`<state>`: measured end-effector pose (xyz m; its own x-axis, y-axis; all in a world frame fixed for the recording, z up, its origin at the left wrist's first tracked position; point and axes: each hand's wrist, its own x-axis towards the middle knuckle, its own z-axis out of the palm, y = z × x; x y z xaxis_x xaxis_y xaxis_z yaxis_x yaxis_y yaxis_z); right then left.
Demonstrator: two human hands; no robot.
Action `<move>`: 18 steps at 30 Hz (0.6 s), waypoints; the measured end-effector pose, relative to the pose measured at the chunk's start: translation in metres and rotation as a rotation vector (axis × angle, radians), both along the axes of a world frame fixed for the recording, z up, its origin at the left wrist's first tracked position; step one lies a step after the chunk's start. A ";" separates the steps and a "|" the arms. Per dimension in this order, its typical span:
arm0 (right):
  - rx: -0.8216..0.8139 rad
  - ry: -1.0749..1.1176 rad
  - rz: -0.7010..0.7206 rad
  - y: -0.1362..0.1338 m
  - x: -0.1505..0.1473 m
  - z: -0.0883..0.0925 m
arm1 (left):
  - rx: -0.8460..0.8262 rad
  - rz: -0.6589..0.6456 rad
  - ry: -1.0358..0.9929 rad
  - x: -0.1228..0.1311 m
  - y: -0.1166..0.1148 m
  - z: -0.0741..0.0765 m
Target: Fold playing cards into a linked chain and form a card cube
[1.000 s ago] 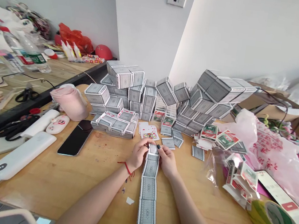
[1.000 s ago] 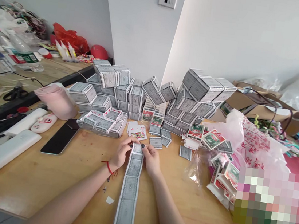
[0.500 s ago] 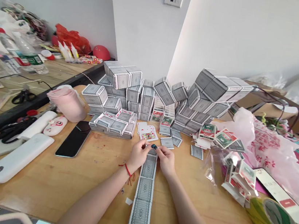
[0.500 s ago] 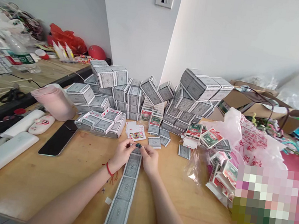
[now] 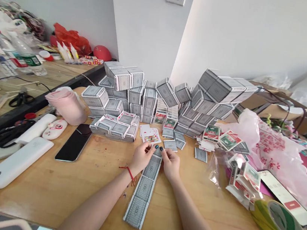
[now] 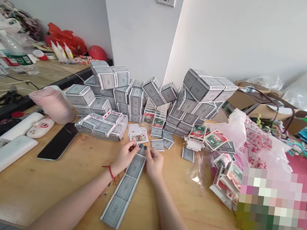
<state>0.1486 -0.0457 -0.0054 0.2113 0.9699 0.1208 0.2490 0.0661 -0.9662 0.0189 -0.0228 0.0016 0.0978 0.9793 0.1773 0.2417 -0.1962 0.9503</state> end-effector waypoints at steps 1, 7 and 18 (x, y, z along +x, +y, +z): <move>0.005 -0.015 -0.006 0.000 -0.001 0.000 | 0.023 -0.005 0.021 0.000 -0.001 0.000; 0.030 -0.132 -0.010 -0.001 -0.005 -0.002 | 0.138 -0.017 0.117 0.001 -0.004 0.004; 0.180 -0.523 -0.016 -0.005 -0.008 -0.005 | 0.233 0.044 0.266 0.001 -0.003 0.001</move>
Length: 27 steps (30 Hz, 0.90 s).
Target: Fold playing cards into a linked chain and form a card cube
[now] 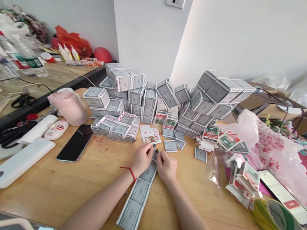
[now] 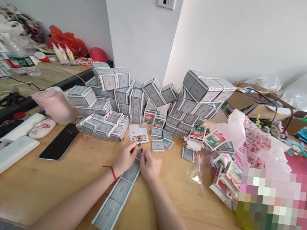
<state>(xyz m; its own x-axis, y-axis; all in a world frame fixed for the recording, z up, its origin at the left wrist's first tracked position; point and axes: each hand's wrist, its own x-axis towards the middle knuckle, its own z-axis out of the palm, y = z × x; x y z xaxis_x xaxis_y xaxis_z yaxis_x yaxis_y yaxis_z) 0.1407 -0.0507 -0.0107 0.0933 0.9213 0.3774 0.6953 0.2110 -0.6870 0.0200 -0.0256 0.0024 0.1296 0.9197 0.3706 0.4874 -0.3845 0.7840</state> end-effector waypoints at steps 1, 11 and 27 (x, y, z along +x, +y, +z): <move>-0.014 0.035 -0.006 0.000 0.000 0.000 | -0.008 0.002 -0.009 0.000 0.000 0.000; -0.155 0.711 -0.047 0.012 0.004 0.000 | -0.275 -0.251 -0.209 -0.009 0.003 0.002; -0.471 0.016 -0.306 0.060 -0.011 0.014 | -0.221 -0.015 -0.297 -0.008 0.003 -0.003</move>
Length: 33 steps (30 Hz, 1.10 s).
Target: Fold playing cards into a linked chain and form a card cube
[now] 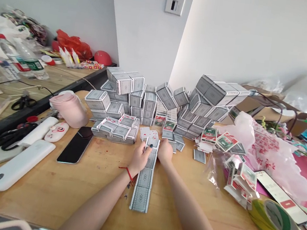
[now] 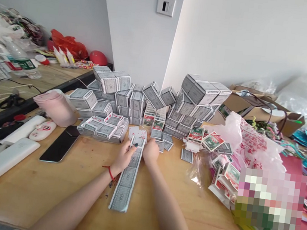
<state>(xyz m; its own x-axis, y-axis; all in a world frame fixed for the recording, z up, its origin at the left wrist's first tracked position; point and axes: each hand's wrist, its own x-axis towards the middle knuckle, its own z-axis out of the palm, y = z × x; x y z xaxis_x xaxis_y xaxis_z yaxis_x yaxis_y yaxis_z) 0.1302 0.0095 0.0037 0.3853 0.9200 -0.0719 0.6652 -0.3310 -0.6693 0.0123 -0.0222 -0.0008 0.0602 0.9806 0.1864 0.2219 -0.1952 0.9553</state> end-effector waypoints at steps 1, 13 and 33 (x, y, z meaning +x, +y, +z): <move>0.001 0.014 0.003 0.001 0.000 -0.001 | 0.002 0.002 -0.004 0.000 0.000 0.000; 0.082 0.469 0.120 -0.004 0.011 -0.013 | 0.033 -0.007 0.035 -0.004 0.001 0.000; 0.370 1.464 0.008 -0.042 0.059 -0.008 | 0.215 0.308 0.001 -0.007 -0.005 0.011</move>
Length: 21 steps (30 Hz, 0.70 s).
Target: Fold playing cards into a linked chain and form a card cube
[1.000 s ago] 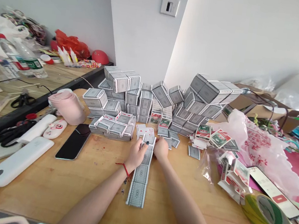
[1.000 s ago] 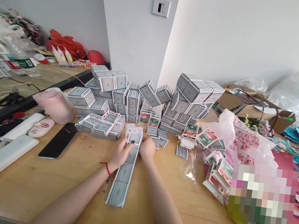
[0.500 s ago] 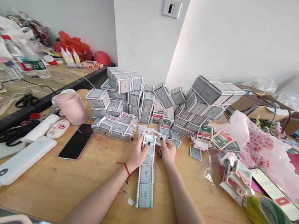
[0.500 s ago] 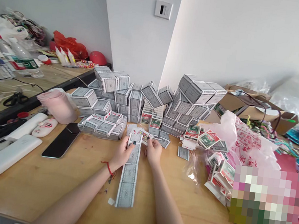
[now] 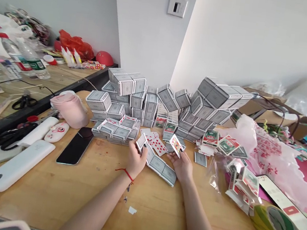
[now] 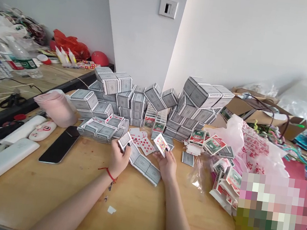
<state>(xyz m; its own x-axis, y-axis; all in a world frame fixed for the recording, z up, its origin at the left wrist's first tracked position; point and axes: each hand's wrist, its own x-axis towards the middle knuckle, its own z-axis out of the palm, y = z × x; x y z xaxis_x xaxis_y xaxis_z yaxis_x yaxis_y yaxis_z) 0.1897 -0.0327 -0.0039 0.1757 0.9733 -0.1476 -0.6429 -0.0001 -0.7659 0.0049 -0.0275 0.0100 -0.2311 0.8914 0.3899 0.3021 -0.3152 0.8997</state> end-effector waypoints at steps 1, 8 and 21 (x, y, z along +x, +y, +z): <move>0.003 -0.003 -0.014 0.001 0.001 0.000 | 0.048 -0.005 0.012 0.000 0.000 0.000; 0.020 -0.054 -0.133 0.001 0.001 -0.002 | 0.165 -0.265 0.243 -0.002 -0.006 0.002; -0.014 -0.047 -0.147 0.002 0.004 0.000 | 0.018 -0.722 0.676 -0.003 -0.010 0.023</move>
<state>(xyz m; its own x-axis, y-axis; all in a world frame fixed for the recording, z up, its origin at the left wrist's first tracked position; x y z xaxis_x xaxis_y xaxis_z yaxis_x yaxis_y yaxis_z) 0.1936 -0.0310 -0.0036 0.3234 0.9344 -0.1493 -0.6005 0.0807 -0.7956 0.0017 -0.0379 0.0333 0.6422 0.7232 0.2540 0.4803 -0.6379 0.6020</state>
